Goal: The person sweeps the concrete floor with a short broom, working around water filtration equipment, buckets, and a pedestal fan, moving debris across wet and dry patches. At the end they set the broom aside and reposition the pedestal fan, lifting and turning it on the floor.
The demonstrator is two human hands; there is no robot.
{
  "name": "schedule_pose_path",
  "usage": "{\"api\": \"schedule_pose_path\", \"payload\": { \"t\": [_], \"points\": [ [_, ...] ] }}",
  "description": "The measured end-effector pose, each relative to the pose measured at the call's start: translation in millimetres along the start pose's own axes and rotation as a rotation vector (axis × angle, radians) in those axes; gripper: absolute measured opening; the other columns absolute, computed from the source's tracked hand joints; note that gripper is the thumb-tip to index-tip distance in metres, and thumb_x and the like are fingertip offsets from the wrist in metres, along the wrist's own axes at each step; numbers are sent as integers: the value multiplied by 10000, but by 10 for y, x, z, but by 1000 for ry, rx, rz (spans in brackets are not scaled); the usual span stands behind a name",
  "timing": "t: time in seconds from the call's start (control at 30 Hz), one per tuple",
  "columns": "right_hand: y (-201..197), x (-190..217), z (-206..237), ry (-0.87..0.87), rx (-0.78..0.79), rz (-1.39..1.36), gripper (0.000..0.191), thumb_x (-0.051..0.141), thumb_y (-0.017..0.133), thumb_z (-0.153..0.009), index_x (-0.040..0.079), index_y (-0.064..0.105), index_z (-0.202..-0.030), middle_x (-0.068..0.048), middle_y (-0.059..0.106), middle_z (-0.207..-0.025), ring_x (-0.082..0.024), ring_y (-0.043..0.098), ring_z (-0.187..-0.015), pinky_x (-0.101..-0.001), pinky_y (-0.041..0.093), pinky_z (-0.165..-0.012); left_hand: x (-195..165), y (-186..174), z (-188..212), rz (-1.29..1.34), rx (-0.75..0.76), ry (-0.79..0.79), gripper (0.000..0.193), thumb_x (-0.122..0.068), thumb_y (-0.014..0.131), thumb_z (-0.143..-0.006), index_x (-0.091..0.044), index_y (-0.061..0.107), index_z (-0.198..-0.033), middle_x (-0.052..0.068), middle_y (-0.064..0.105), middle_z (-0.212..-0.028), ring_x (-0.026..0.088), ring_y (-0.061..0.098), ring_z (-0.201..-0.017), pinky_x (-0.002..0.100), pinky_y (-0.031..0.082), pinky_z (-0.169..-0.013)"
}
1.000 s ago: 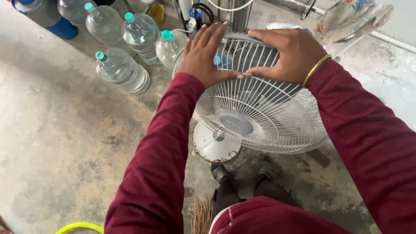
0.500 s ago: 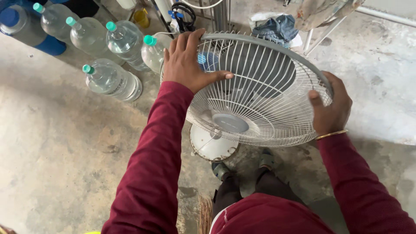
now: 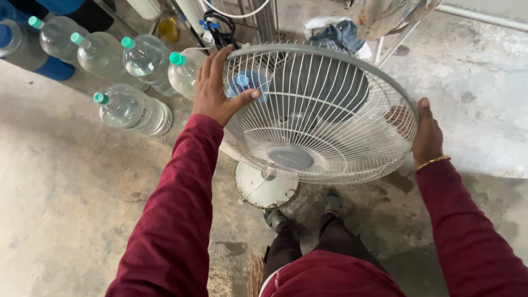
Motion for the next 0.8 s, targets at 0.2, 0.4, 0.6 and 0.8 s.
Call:
{"api": "schedule_pose_path", "payload": {
  "t": [0.2, 0.4, 0.6, 0.8],
  "points": [
    [217, 1088, 260, -510, 364, 182, 726, 580, 468, -1073, -52, 587, -1410, -194, 667, -1278, -256, 596, -1178, -358, 456, -1027, -78, -75, -22, -10, -22, -22, 1045, -629, 906, -713, -133, 478, -1527, 182, 514, -1506, 404, 456, -1437, 523, 357, -1204],
    [674, 1990, 37, -231, 748, 329, 751, 638, 362, -978, 91, 619, -1424, -131, 710, -1312, -242, 653, -1176, -352, 467, -1022, -146, -83, -49, 22, -48, 2, 1023, -618, 930, -671, -122, 531, -1472, 167, 553, -1478, 413, 410, -1497, 534, 328, -1237],
    [1063, 2187, -256, 25, 993, 294, 740, 622, 358, -980, 82, 492, -1468, -65, 550, -1498, -168, 541, -1355, -320, 404, -1107, -280, -86, -134, 29, -19, 10, 1114, -649, 964, -559, -130, 539, -1449, 128, 559, -1483, 424, 354, -1522, 542, 293, -1249],
    [1197, 2303, -358, -45, 1008, 292, 680, 526, 462, -1005, -23, 633, -1369, -139, 691, -1367, -209, 646, -1244, -320, 481, -1042, -442, -141, -107, 0, -12, 1, 1111, -734, 909, -599, -154, 519, -1463, 129, 529, -1524, 439, 280, -1553, 615, 226, -1252]
  ]
}}
Point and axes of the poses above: each hand's wrist, its own z-axis away from the middle knuckle, its own y-axis out of the palm, x = y × z, the point moved 3 cm from there along -z, towards the middle knuckle
